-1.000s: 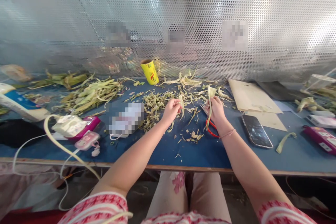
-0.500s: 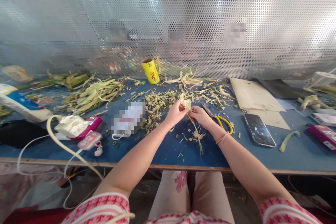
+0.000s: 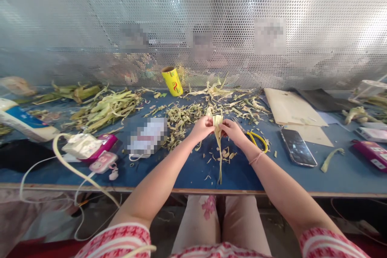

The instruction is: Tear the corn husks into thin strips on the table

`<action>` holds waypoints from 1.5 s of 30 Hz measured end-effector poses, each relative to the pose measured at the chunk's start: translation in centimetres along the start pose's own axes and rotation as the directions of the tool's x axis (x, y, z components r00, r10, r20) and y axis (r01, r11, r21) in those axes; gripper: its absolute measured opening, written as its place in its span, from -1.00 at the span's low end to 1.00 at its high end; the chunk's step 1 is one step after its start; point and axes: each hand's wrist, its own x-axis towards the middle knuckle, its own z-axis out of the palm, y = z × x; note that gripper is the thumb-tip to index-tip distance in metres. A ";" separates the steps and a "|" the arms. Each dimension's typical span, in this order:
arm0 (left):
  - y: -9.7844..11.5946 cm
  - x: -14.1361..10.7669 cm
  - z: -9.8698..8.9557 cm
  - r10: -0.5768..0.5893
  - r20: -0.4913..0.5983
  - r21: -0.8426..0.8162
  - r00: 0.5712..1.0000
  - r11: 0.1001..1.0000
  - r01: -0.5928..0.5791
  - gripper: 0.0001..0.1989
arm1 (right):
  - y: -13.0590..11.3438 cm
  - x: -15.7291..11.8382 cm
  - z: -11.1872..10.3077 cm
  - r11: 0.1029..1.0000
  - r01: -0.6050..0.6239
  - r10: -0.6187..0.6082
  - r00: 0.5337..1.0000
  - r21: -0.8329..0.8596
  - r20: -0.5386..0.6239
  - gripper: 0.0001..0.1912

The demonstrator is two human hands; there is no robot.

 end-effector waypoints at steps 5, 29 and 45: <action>0.0 0.0 0.2 -0.026 0.041 -0.074 0.999 0.997 0.029 -0.87 | -0.1 0.1 0.0 0.997 0.015 -0.015 1.000 0.070 -0.010 -0.73; -0.4 -0.1 -0.1 -0.020 0.015 -0.074 1.000 0.997 0.021 -0.81 | 0.2 0.1 0.3 0.997 0.062 -0.061 0.998 -0.043 0.019 -0.68; -0.2 0.1 0.0 -0.112 -0.073 -0.234 0.991 0.968 0.093 -0.83 | 0.1 0.3 -0.2 0.994 0.047 -0.052 0.997 -0.098 -0.049 -0.69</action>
